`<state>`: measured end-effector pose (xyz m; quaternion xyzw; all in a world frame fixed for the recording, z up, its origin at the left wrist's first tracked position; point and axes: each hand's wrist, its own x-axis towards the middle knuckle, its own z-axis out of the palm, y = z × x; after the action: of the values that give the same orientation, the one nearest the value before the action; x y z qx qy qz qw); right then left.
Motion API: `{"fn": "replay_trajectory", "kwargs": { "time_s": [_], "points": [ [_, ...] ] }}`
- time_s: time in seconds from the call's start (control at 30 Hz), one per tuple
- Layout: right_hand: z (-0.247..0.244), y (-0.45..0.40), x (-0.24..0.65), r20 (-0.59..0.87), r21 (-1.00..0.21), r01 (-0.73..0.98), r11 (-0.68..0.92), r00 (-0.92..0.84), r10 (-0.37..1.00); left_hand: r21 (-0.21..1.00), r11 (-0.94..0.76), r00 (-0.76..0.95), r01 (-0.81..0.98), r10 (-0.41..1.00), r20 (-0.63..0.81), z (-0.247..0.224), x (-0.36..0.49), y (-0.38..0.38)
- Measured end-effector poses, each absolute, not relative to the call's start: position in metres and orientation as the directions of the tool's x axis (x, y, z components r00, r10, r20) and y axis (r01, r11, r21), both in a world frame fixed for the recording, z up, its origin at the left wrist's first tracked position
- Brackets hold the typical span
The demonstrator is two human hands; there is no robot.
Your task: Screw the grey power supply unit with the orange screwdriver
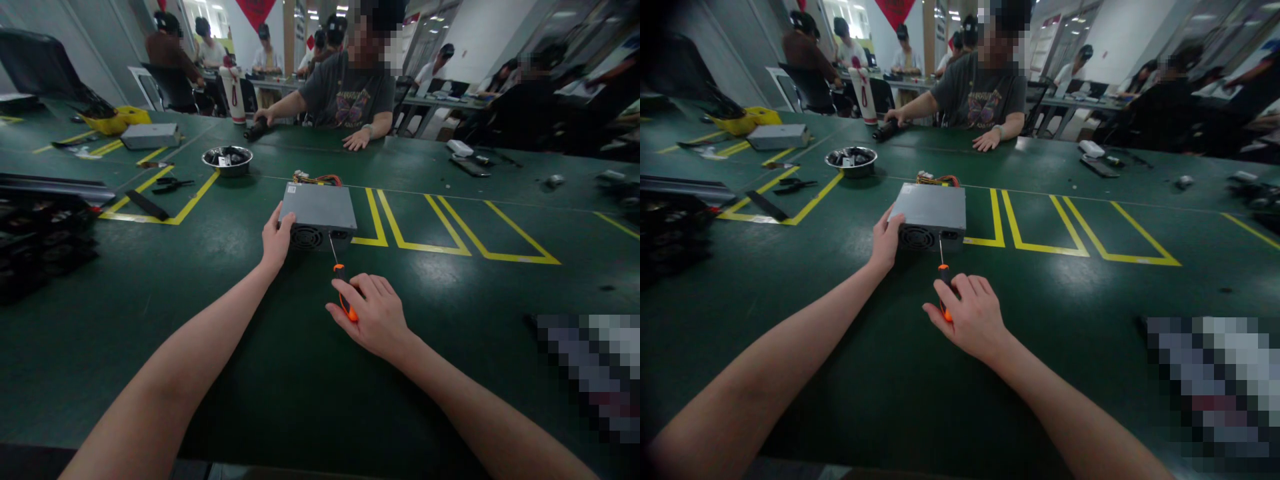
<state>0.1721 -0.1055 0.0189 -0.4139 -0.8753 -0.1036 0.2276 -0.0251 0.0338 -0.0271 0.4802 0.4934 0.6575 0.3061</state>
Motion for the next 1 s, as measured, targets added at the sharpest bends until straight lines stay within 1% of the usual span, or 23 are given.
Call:
{"fn": "replay_trajectory", "kwargs": {
  "time_s": [0.1, 0.13, 0.2, 0.33, 0.47, 0.77, 1.0],
  "points": [
    [0.017, -0.1058, 0.1731, 0.492, -0.095, 0.799, 0.593, -0.48, 0.726, 0.94, -0.33, -0.356, 0.082, 0.872, 0.337, -0.0263, -0.0252, 0.0336],
    [0.0167, -0.1063, 0.1735, 0.494, -0.103, 0.803, 0.587, -0.471, 0.731, 0.941, -0.328, -0.357, 0.086, 0.871, 0.337, -0.0264, -0.0253, 0.0336],
    [0.0168, -0.1077, 0.1739, 0.505, -0.057, 0.794, 0.605, -0.499, 0.704, 0.942, -0.322, -0.359, 0.091, 0.872, 0.333, -0.0272, -0.0257, 0.0338],
    [0.0189, -0.1111, 0.1737, 0.564, 0.071, 0.747, 0.66, -0.576, 0.591, 0.941, -0.322, -0.358, 0.102, 0.871, 0.337, -0.0299, -0.0269, 0.0352],
    [0.0203, -0.112, 0.1743, 0.594, 0.131, 0.721, 0.681, -0.607, 0.528, 0.935, -0.336, -0.351, 0.114, 0.867, 0.354, -0.0316, -0.0272, 0.0362],
    [0.0179, -0.1028, 0.1787, 0.604, 0.138, 0.767, 0.626, -0.566, 0.561, 0.937, -0.339, -0.351, 0.081, 0.87, 0.346, -0.0277, -0.0251, 0.0332],
    [0.0196, -0.1034, 0.1793, 0.611, 0.132, 0.762, 0.634, -0.566, 0.553, 0.935, -0.345, -0.358, 0.087, 0.865, 0.352, -0.0299, -0.0249, 0.0352]
  ]
}}
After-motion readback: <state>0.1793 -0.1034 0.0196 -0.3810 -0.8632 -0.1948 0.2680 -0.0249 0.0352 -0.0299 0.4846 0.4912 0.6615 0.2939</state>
